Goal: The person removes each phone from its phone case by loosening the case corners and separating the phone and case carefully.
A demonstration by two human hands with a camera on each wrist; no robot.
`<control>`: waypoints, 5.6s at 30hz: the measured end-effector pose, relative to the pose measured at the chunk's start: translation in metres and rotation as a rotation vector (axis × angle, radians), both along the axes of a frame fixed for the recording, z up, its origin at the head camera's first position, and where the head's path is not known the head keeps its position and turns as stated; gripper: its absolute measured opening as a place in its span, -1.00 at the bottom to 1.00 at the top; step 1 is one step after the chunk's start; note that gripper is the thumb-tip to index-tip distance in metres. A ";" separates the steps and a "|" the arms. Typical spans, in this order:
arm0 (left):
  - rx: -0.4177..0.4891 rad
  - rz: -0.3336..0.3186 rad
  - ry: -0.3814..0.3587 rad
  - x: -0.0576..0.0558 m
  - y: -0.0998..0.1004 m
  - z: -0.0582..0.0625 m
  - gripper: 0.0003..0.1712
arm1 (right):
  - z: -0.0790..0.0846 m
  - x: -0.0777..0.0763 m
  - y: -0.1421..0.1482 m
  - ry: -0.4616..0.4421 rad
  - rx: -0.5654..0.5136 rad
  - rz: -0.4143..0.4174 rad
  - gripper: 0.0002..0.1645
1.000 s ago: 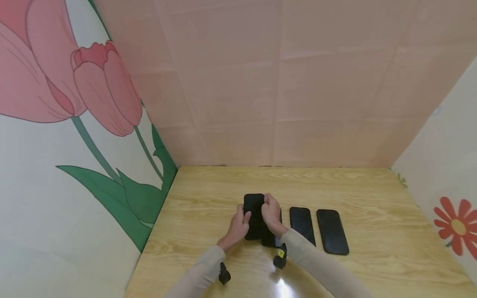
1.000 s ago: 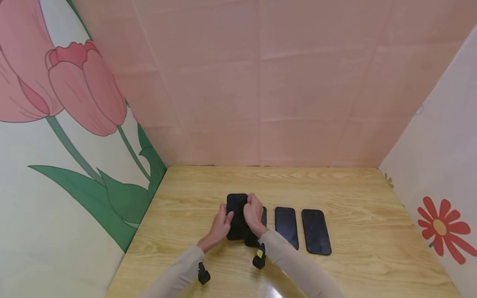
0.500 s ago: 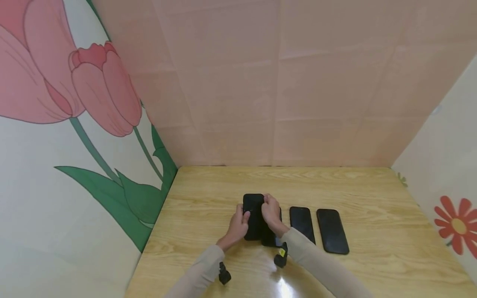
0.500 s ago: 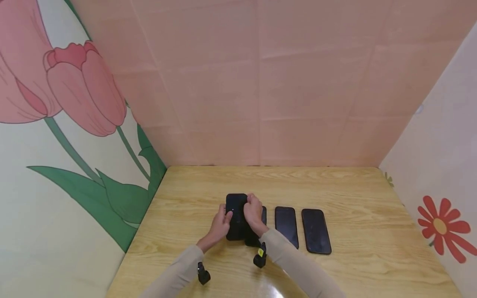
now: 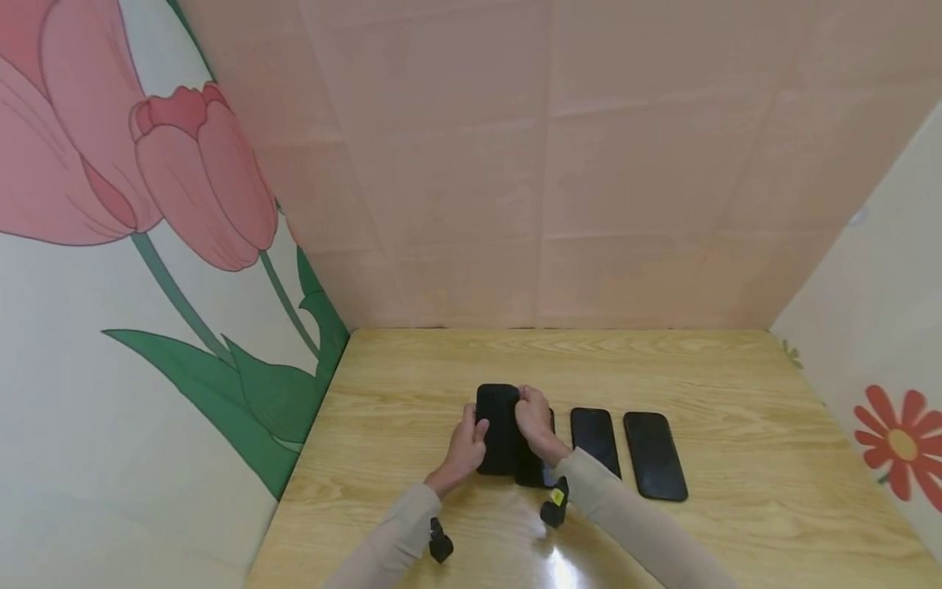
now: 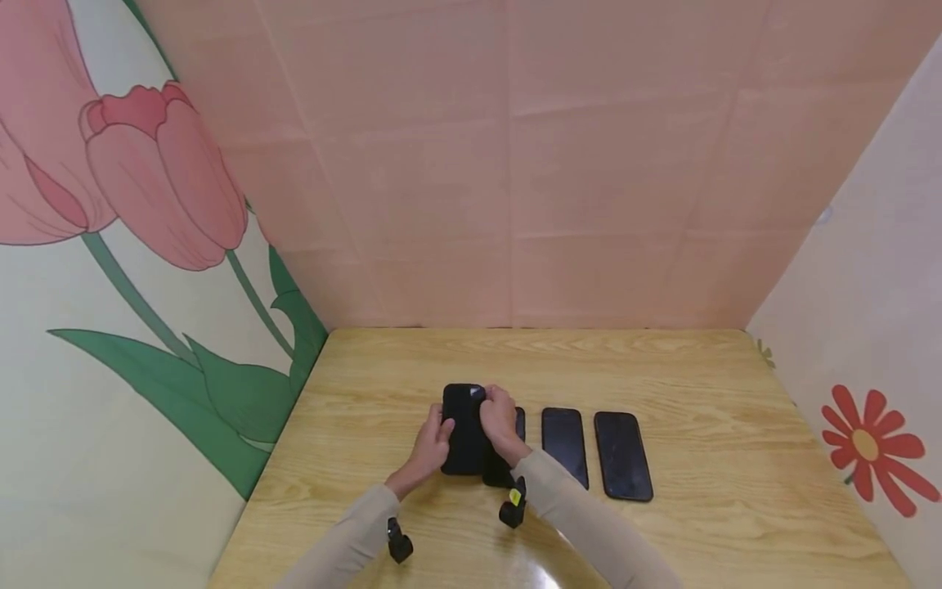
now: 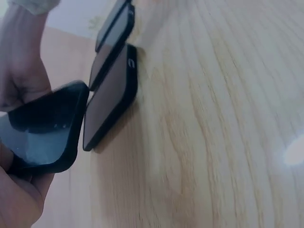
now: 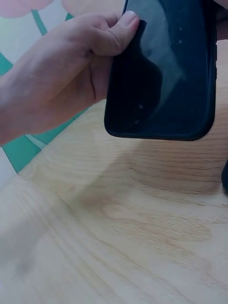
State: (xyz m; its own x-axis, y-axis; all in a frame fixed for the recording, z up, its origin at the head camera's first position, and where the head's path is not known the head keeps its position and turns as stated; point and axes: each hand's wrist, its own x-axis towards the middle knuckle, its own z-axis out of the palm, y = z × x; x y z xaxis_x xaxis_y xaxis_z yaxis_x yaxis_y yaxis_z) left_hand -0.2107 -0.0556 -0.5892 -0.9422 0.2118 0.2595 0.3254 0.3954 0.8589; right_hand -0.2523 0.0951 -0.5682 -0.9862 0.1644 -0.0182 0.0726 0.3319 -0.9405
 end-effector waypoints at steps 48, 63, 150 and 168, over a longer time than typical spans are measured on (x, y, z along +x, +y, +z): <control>0.152 0.060 -0.048 -0.012 0.002 -0.006 -0.82 | -0.004 -0.001 0.020 -0.071 -0.306 0.250 -0.59; 0.192 0.111 -0.041 -0.018 -0.003 0.007 -0.81 | -0.015 0.002 0.021 -0.078 -0.323 0.331 -0.59; 0.287 0.217 -0.069 -0.021 0.011 0.011 -0.74 | -0.010 0.015 0.012 -0.128 -0.136 0.101 -0.69; 0.275 0.204 -0.108 -0.019 0.008 0.019 -0.72 | -0.010 0.014 0.015 -0.099 -0.187 0.156 -0.69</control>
